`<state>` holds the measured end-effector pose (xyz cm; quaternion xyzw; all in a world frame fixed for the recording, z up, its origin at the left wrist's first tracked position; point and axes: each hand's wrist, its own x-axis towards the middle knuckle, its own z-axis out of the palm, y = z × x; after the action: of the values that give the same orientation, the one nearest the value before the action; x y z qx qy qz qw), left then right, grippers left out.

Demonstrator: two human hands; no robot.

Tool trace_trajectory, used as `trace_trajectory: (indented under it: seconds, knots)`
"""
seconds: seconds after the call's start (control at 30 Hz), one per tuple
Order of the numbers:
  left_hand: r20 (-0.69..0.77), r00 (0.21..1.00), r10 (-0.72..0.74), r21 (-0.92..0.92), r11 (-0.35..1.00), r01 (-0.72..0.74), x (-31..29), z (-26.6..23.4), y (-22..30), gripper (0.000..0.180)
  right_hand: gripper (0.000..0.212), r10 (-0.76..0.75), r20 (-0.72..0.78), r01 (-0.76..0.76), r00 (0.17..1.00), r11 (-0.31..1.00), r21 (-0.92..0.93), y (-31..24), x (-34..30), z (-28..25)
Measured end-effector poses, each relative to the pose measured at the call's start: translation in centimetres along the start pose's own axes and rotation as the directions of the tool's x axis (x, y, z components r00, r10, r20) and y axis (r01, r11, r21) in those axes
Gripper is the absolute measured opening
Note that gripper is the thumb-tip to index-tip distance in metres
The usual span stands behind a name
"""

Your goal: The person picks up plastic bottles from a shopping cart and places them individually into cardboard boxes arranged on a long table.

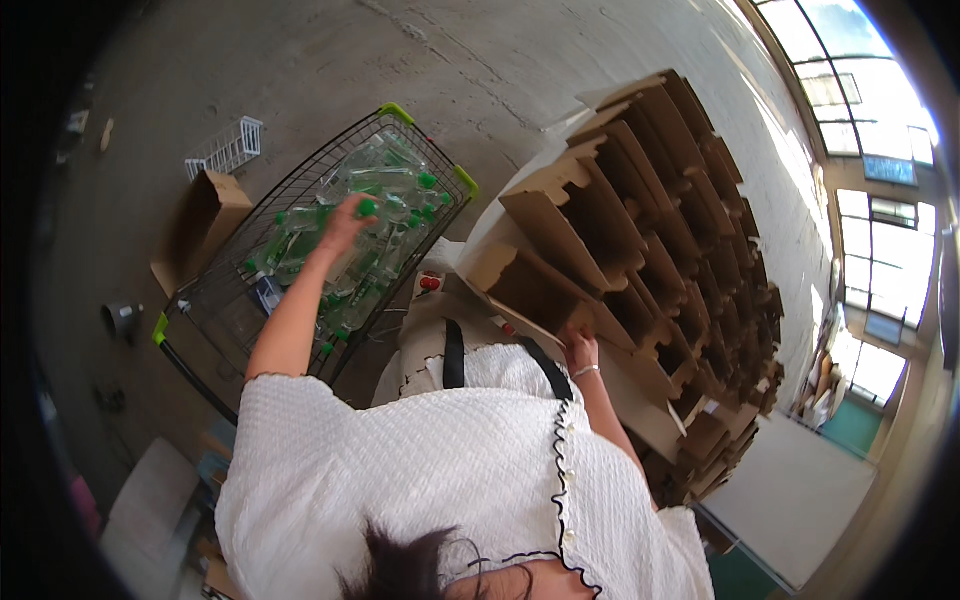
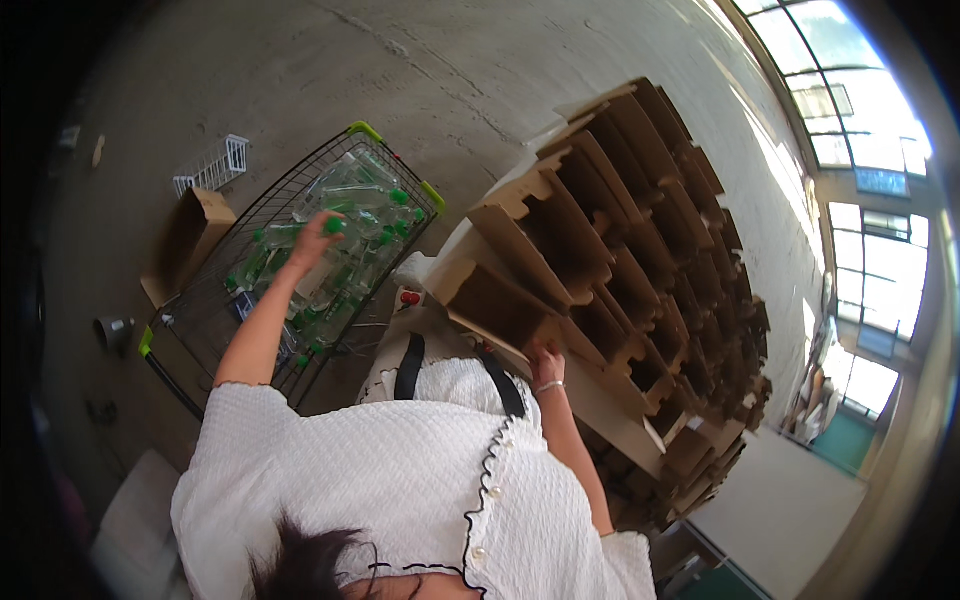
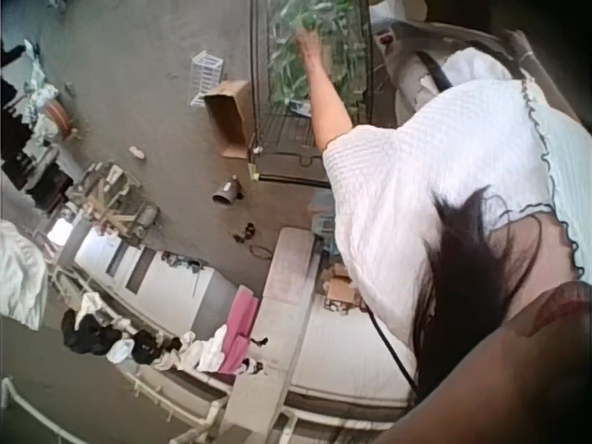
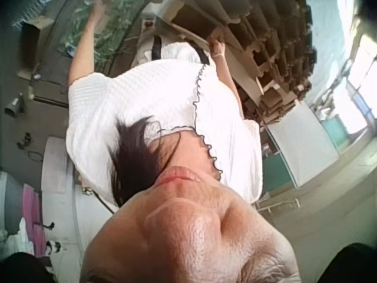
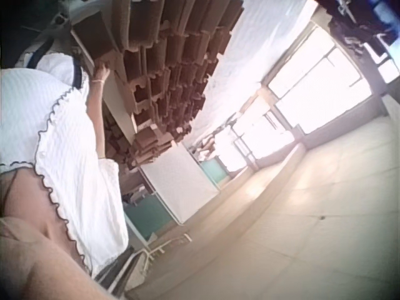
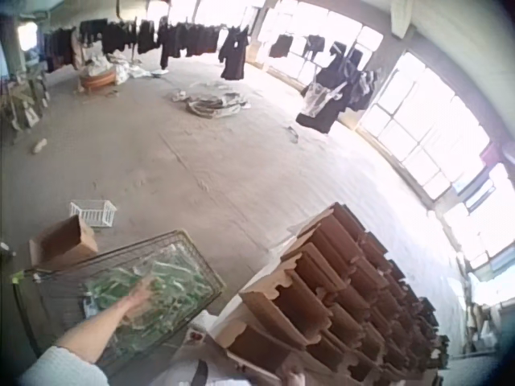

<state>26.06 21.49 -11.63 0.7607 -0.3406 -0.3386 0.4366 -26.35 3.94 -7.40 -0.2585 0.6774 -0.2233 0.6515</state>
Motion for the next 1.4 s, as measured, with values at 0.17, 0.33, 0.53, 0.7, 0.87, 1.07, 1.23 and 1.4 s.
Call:
trace_trajectory:
  seconds: [0.17,0.33,0.53,0.7,0.87,1.07,1.23,1.4]
  knots:
    - [-0.268,0.963,0.036,-0.193,0.977,-0.090,-4.2,-1.8,10.9,0.036,0.038,-0.050,0.082,0.055,0.995,0.997,-0.059,-0.1,0.8,-0.4]
    - [-0.282,0.958,0.048,-0.508,0.840,-0.191,-8.4,1.4,20.9,0.033,0.031,-0.096,0.160,0.109,0.982,0.991,-0.074,-0.7,-0.1,0.0]
    - [-0.012,0.978,0.210,-0.596,0.783,-0.176,-10.3,11.7,27.6,0.028,0.020,-0.217,0.185,0.247,0.958,0.957,-0.152,-0.1,1.1,-0.1]
    - [0.208,0.977,0.043,-0.501,0.863,0.068,-10.5,19.0,28.2,0.037,0.024,-0.254,0.127,0.262,0.959,0.964,-0.052,0.2,0.3,0.3]
    - [0.157,0.975,-0.158,-0.502,0.837,0.216,-9.6,23.6,23.1,0.026,0.026,-0.287,0.062,0.287,0.956,0.958,0.022,0.8,0.6,0.4]
    - [0.205,0.960,0.191,-0.182,0.971,-0.155,-9.8,23.5,26.0,0.029,0.030,-0.316,0.157,0.345,0.936,0.912,-0.221,1.3,0.5,-0.7]
    - [0.462,0.621,0.633,-0.089,0.730,-0.678,-9.6,23.5,29.3,0.036,0.030,-0.397,0.134,0.412,0.908,0.904,-0.111,3.6,2.7,-0.6]
    - [0.745,0.279,0.606,0.015,0.403,-0.915,-9.6,25.5,28.7,0.039,0.034,-0.356,0.086,0.366,0.930,0.912,-0.182,2.9,1.8,-0.1]
